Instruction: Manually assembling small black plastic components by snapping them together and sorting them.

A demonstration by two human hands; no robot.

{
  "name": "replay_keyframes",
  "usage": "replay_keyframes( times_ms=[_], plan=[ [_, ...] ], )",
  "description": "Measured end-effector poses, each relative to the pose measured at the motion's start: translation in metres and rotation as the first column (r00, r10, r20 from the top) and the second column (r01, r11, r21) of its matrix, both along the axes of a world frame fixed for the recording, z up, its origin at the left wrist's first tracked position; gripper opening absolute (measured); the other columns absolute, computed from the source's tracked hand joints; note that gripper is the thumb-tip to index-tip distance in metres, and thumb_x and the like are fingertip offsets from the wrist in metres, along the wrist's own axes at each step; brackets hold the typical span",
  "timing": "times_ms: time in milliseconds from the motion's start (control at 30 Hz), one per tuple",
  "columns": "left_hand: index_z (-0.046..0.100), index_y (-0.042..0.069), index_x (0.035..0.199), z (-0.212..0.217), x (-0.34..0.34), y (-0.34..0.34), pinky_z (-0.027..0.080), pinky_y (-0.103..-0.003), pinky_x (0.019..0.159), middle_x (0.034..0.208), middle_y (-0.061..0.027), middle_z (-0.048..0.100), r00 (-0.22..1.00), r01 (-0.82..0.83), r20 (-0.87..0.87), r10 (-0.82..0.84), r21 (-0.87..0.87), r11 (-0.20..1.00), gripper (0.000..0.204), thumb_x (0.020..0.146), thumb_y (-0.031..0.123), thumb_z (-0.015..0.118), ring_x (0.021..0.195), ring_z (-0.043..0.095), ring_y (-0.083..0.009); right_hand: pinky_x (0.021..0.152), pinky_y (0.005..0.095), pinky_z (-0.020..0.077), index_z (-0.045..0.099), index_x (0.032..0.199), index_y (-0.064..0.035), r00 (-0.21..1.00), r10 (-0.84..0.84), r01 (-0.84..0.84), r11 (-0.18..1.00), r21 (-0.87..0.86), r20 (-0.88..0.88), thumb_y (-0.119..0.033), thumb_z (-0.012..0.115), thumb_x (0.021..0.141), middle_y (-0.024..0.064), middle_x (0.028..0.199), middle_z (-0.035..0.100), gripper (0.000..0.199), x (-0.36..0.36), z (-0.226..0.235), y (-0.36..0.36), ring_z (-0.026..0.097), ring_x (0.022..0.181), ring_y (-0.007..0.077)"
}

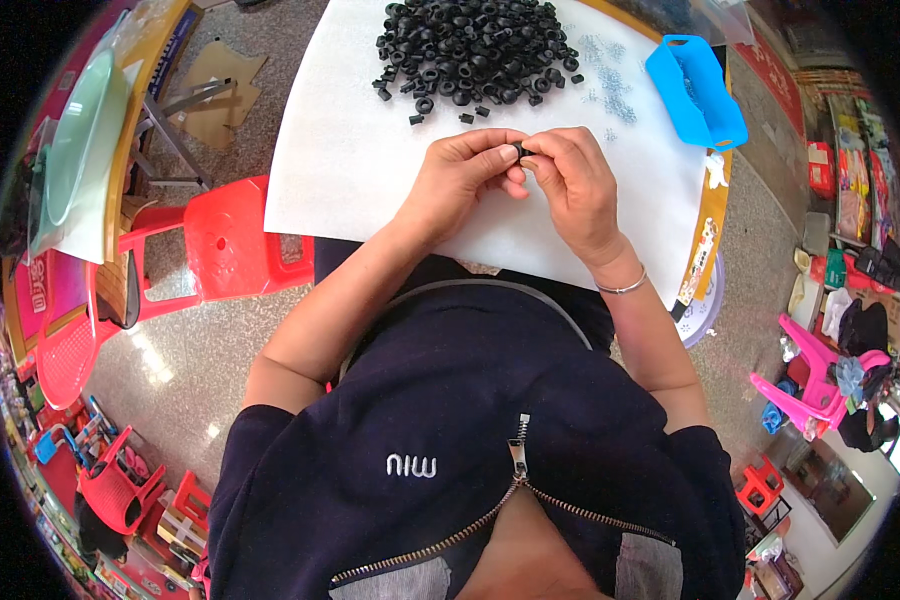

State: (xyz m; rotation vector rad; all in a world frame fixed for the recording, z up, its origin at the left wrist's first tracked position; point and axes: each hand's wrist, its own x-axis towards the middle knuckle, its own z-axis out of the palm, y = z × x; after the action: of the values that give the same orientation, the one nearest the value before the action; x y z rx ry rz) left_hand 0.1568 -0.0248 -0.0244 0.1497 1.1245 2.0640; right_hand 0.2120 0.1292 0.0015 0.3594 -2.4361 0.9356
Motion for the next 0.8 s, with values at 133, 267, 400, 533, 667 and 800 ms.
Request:
replay_keyframes(
  times_ms=[133,267,400,533,667,800],
  plan=[
    [0.057,-0.007,0.112,-0.004,-0.001,0.000,0.051,-0.024,0.066,0.081,-0.0084,0.062,1.000,0.019,-0.002,-0.019,0.020,1.000,0.025,0.092,0.007,0.051,0.067,0.059,-0.0134,0.066,0.0339,0.0477,0.059,0.093,-0.0032,1.000,-0.003,0.003,1.000,-0.008,0.001,-0.002,0.063,0.077,0.0085,0.085,0.057,0.017,0.002,-0.003,0.002,0.056,0.077,0.0250],
    [0.058,-0.007,0.110,-0.004,-0.001,0.000,0.049,-0.023,0.065,0.082,-0.0075,0.062,1.000,0.020,0.007,-0.020,0.028,0.999,0.025,0.092,0.010,0.054,0.066,0.058,-0.0123,0.065,0.0341,0.0474,0.059,0.092,-0.0032,1.000,0.004,-0.004,1.000,0.013,-0.022,-0.001,0.064,0.075,0.0083,0.084,0.057,0.018,0.001,-0.005,0.002,0.056,0.076,0.0248],
    [0.059,-0.006,0.108,0.001,0.000,0.000,0.047,-0.022,0.061,0.083,-0.0058,0.061,0.998,0.038,-0.039,-0.039,-0.029,0.999,0.026,0.091,0.013,0.057,0.065,0.055,-0.0098,0.065,0.0345,0.0470,0.059,0.092,-0.0035,0.998,0.035,-0.030,0.996,0.087,-0.060,-0.002,0.066,0.074,0.0082,0.084,0.057,0.020,-0.001,-0.004,0.001,0.055,0.075,0.0248],
    [0.055,-0.006,0.115,0.006,-0.004,-0.005,0.043,-0.023,0.059,0.086,-0.0051,0.059,0.990,0.136,-0.039,-0.139,-0.079,0.988,0.032,0.092,0.016,0.055,0.070,0.053,-0.0107,0.066,0.0346,0.0468,0.058,0.093,-0.0038,0.997,0.062,-0.059,0.994,0.087,-0.042,-0.004,0.067,0.074,0.0083,0.083,0.056,0.021,-0.001,-0.003,0.003,0.055,0.075,0.0252],
    [0.054,-0.006,0.115,0.003,-0.005,-0.004,0.042,-0.023,0.057,0.083,-0.0039,0.058,0.992,0.119,0.043,-0.118,-0.005,0.993,0.033,0.093,0.018,0.052,0.067,0.051,-0.0102,0.067,0.0347,0.0466,0.058,0.094,-0.0034,0.997,0.076,-0.076,0.997,0.000,0.012,-0.005,0.066,0.076,0.0085,0.083,0.056,0.020,-0.003,-0.005,0.002,0.055,0.075,0.0255],
    [0.052,-0.005,0.116,-0.003,-0.004,-0.003,0.041,-0.024,0.056,0.081,-0.0031,0.056,0.996,0.071,0.052,-0.071,0.003,0.997,0.032,0.094,0.017,0.049,0.065,0.049,-0.0099,0.070,0.0349,0.0465,0.059,0.096,-0.0025,0.999,0.032,-0.030,0.998,-0.050,0.043,-0.006,0.064,0.079,0.0095,0.086,0.055,0.018,-0.003,-0.006,-0.002,0.055,0.079,0.0254]
  ],
)
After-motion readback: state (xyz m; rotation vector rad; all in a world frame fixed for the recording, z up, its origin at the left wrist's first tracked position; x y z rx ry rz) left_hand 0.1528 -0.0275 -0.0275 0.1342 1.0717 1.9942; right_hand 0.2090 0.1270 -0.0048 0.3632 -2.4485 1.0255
